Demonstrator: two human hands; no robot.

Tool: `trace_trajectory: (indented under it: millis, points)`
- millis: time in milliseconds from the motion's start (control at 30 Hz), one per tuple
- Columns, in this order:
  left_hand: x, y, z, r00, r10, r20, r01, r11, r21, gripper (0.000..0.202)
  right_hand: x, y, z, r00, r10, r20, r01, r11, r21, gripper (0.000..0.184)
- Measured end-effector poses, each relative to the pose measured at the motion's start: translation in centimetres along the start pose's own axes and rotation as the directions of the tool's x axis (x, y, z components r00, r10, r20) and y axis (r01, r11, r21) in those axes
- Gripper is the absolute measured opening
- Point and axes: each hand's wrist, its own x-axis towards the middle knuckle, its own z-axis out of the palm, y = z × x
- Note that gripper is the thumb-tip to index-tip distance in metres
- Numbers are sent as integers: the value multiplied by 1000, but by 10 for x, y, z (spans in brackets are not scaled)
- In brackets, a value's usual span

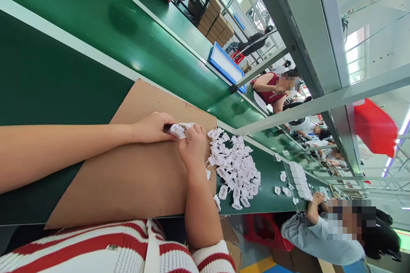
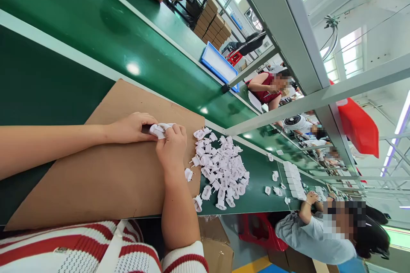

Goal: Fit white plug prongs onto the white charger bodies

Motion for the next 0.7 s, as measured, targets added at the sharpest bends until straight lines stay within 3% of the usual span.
trace_trajectory:
  millis: [333,533,700]
  points:
    - [0,-1,1,999,-39,2,39,999,22,46,9,3,-1,998,43,41,-41,998,-37,15]
    - [0,-4,0,999,-33,-20,34,999,35,42,1,4,14,975,221,-9,-215,955,204,21]
    - [0,-6,1,999,22,-49,-19,998,63,51,-5,0,28,955,285,-83,-238,901,362,28]
